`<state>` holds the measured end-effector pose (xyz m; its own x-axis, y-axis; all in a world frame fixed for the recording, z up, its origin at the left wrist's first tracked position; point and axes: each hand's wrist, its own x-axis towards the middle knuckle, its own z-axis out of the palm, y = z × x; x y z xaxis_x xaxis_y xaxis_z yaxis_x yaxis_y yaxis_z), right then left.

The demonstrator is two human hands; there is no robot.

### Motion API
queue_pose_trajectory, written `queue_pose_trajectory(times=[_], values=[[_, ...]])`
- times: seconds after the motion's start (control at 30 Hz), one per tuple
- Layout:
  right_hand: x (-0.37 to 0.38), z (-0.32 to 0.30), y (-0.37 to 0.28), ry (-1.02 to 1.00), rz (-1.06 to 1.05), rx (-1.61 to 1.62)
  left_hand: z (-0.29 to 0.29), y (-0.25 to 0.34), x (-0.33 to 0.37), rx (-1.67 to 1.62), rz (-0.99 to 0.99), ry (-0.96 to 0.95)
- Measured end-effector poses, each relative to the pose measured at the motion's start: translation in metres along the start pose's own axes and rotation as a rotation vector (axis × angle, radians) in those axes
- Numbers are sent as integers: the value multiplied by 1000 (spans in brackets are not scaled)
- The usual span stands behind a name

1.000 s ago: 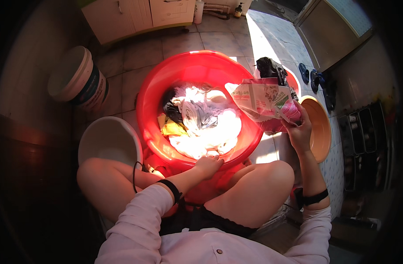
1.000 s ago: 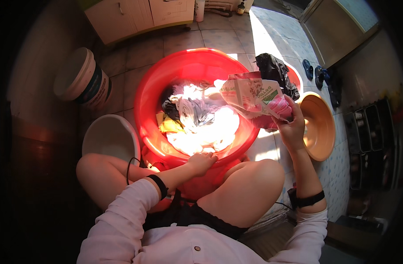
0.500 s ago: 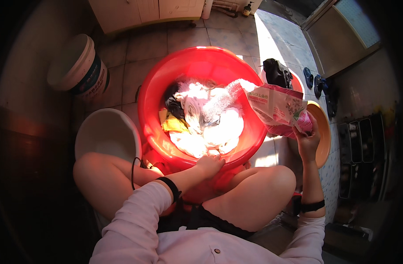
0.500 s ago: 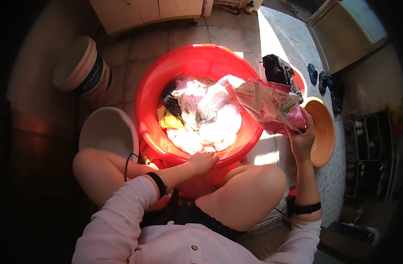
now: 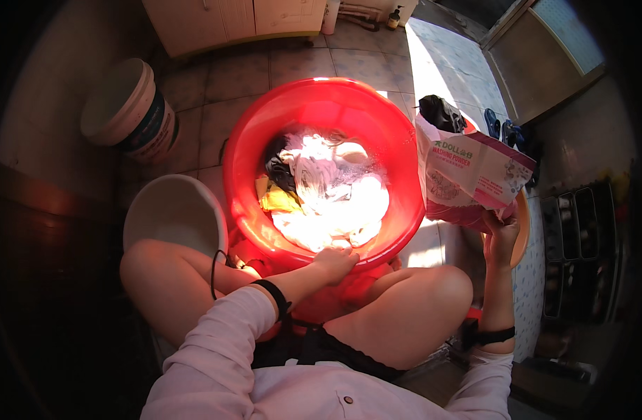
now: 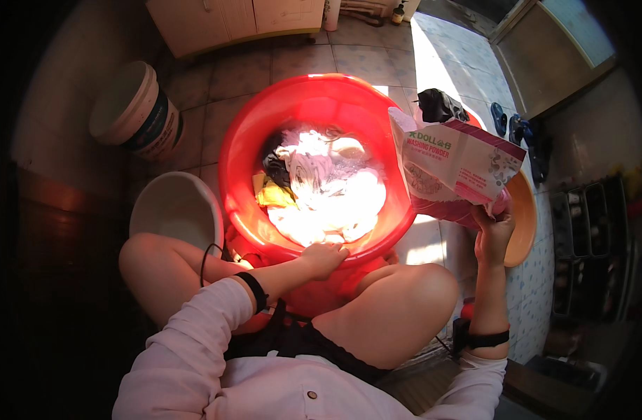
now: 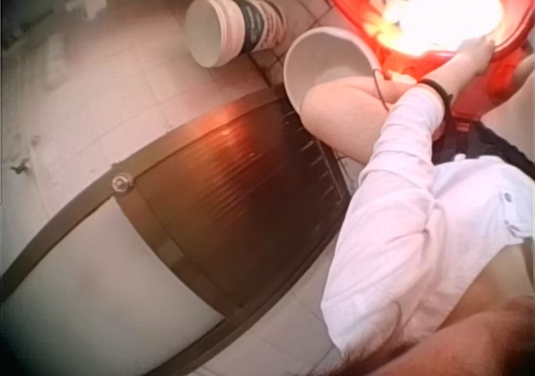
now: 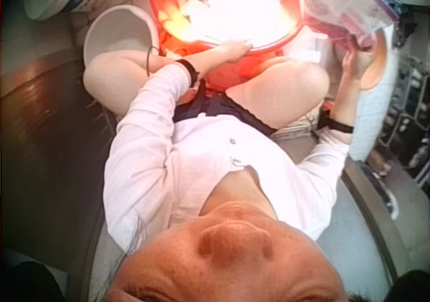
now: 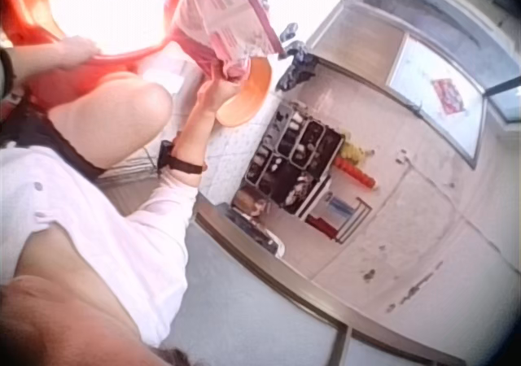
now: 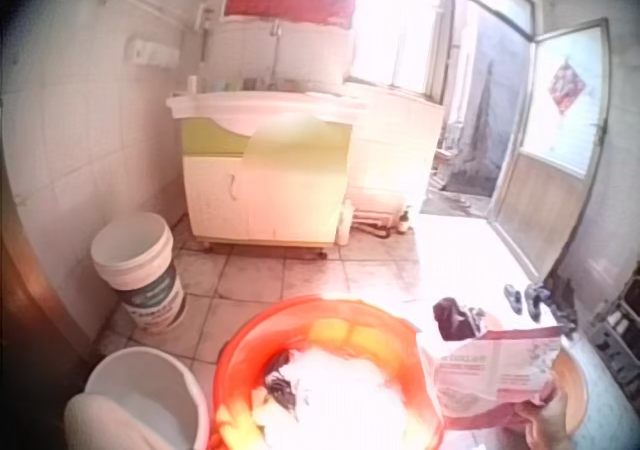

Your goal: Washing clothes by hand in a basin.

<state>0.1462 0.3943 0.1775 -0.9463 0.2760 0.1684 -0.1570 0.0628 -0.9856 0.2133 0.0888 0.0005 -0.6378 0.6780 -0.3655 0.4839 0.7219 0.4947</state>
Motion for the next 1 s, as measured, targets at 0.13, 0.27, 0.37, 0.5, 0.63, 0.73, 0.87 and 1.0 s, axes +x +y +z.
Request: queue_pose_trajectory(times=[0.13, 0.27, 0.37, 0.5, 0.63, 0.73, 0.87, 1.0], values=[[1, -3, 2, -58, -12, 258, -6, 3, 1, 14, -24, -51], [-9, 18, 15, -144, 204, 506, -2, 3, 1, 5, 5, -16], [-7, 21, 39, -208, 209, 433, -3, -1, 6, 53, 23, -71], [-15, 18, 36, -176, 201, 536, -14, 3, 21, -338, -3, -61], [-15, 60, 57, -301, 313, 649, -32, -12, 49, -1542, 68, 289], [-14, 70, 50, -388, 346, 616, -90, 27, 52, -2054, 278, 293], [2, 60, 47, -570, 160, 153, -99, 8, 49, -1993, 277, 363], [20, 31, 9, -461, -14, 111, -107, -2, 54, -1931, 263, 378]])
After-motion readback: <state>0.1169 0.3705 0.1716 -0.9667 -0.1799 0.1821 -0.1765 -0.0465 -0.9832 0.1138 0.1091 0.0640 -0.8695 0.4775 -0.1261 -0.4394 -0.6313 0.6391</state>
